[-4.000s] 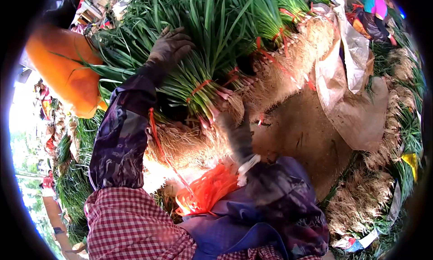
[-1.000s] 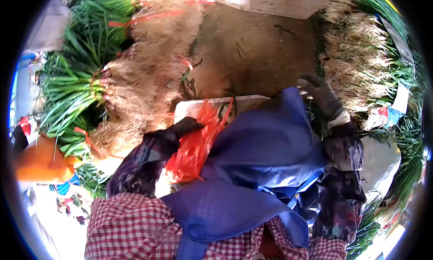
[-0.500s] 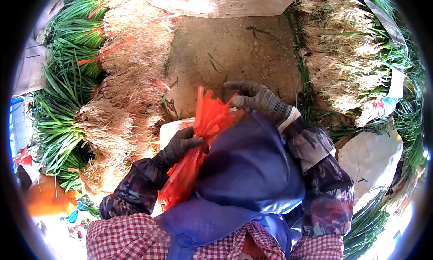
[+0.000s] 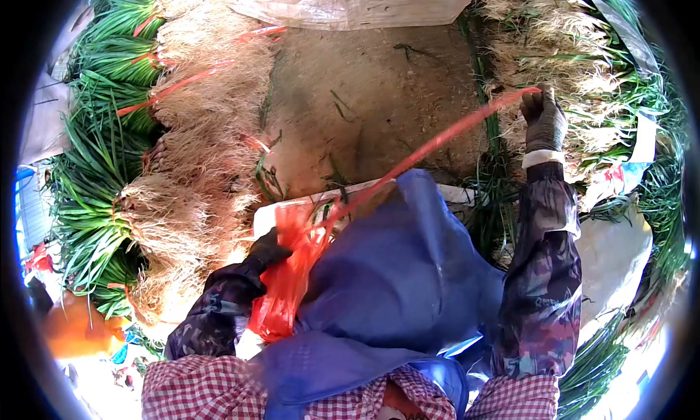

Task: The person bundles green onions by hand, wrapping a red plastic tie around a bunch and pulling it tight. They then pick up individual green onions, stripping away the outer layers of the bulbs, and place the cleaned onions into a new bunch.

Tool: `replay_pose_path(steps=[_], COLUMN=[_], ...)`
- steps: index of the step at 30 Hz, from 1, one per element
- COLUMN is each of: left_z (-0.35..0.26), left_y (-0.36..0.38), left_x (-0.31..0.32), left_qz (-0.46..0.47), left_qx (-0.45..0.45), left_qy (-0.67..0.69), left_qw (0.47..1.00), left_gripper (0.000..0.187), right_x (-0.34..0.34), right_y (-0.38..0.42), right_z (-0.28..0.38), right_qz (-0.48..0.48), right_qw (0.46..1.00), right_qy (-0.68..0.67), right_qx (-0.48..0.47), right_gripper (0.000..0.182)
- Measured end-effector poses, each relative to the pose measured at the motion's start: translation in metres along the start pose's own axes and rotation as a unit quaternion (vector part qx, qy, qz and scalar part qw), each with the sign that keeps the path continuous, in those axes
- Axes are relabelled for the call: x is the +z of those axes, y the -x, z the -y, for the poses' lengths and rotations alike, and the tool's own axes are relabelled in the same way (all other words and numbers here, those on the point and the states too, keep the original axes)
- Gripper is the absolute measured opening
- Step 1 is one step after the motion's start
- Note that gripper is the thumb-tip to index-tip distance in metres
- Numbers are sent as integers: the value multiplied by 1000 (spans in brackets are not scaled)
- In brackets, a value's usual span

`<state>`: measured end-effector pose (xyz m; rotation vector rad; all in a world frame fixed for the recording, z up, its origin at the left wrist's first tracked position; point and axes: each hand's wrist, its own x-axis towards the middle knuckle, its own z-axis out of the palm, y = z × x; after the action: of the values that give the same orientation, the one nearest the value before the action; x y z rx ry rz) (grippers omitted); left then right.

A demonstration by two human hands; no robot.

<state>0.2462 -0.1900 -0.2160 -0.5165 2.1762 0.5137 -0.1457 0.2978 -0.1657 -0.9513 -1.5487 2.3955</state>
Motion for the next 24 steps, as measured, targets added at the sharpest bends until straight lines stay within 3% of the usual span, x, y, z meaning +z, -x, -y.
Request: replay_pose_path(steps=[3,4,6,7,8,10,11,12,15,16,18,20,22,24], left_z=[30,47,46,15,-11,-67,-101,-123,-173,-176,-144,-150,-185,-171], left_y=[-7,-18,-39,-45,-52,-82,-95,-112,-158,-179,-262,-277,-234,-252], left_x=[3,12,16,6,-4,-26,-32,-32,-7,5,56,55,-2,-14], left_qz=[26,6,-57,-107,-235,-330,-319,-310,-325,-337,-303,-252,-179,-207], left_qx=[-155,-140,-60,-24,75,195,167,195,198,206,109,68,85,110], left_qy=[-138,-168,-233,-238,-200,-150,-98,-92,-178,-206,-207,-232,-284,-303], left_qw=[978,976,969,965,948,912,928,926,907,895,924,937,938,924], left_gripper=[91,89,82,72,66,54,50,49,47,46,42,38,33,31], right_x=[-11,-31,-35,-47,-59,-79,-84,-89,-99,-104,-112,-119,-110,-106], right_y=[-24,-51,-44,-55,-69,-75,-73,-71,-75,-79,-88,-96,-83,-85], right_z=[-19,-47,-76,-96,-117,-142,-148,-152,-166,-170,-181,-190,-176,-175], right_qz=[-27,45,19,3,-12,-31,-33,-35,-35,-21,-19,-17,-18,10], right_qw=[999,998,989,984,979,980,977,973,967,962,972,979,977,974], right_qy=[-11,45,137,169,199,147,148,149,144,143,142,141,163,158], right_qx=[21,23,56,54,51,130,153,175,210,230,187,144,133,161], right_gripper=[21,17,17,18,19,27,23,19,18,18,18,18,19,19])
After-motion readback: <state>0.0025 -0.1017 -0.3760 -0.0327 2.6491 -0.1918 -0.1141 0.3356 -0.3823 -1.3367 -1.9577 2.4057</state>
